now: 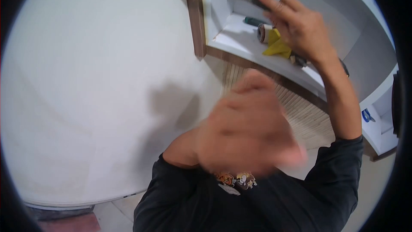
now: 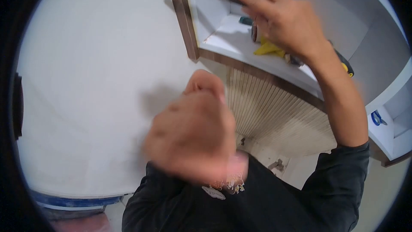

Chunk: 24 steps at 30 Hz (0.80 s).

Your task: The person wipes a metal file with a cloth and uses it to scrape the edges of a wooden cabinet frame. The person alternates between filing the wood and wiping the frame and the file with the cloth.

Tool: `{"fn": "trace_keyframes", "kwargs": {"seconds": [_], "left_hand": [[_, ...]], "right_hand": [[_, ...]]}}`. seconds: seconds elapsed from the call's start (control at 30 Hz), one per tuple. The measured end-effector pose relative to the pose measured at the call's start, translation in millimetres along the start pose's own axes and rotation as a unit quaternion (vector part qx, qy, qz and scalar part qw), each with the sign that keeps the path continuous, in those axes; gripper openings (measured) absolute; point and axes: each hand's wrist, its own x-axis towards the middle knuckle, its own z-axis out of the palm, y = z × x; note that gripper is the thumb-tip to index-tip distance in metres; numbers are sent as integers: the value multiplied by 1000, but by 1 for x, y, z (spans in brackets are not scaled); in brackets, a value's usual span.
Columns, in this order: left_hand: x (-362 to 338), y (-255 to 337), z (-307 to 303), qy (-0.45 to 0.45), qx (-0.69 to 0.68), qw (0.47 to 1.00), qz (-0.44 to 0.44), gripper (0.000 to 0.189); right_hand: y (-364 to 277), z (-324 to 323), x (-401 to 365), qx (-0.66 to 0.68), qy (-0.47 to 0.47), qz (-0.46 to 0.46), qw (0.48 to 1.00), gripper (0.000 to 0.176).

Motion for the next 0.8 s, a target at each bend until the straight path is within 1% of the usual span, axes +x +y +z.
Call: {"fn": "trace_keyframes", "kwargs": {"seconds": [0.03,0.07,0.1,0.13,0.17,0.27,0.3,0.37,0.4,0.43,0.53,0.57,0.63,0.67,0.73,0.8], "left_hand": [[-8,-8,-5,-8,77,997,-30,10],[-19,-21,-10,-2,165,984,-62,10],[-33,-37,-16,22,255,962,-96,10],[-47,-57,-21,69,327,936,-109,10],[-55,-73,-23,115,397,901,-127,20],[-47,-109,-32,146,562,806,-112,47],[-53,-115,-37,92,576,798,-152,67],[-51,-114,-36,75,612,767,-178,67],[-50,-114,-35,63,627,751,-195,68],[-50,-117,-37,47,627,751,-200,72],[-41,-112,-36,43,617,762,-195,76],[-35,-112,-41,31,629,744,-223,79],[-27,-110,-40,43,630,747,-210,80],[-27,-111,-38,48,627,749,-208,80],[-40,-115,-30,29,614,761,-209,79],[-38,-115,-30,26,611,763,-211,79]], "right_hand": [[4,2,-2,-7,-25,-5,1000,49],[6,2,-4,-10,-38,-11,999,51],[7,1,-7,-12,-51,-17,998,53],[5,3,-8,-18,-65,-25,997,55],[6,5,-10,-17,-67,-33,997,57],[5,10,-14,-18,-75,-53,996,61],[3,11,-14,-24,-79,-59,995,63],[-2,9,-12,-24,-78,-73,994,68],[-3,8,-11,-24,-78,-75,994,68],[-3,8,-11,-24,-79,-76,994,68],[-6,6,-5,-31,-75,-65,995,69],[-6,7,3,-35,-71,-61,995,69],[-6,7,7,-30,-54,-53,997,68],[-5,7,1,-28,-69,-50,996,68],[-5,7,-10,-26,-79,-46,995,69],[-5,8,-11,-13,-77,-37,996,62]]}}
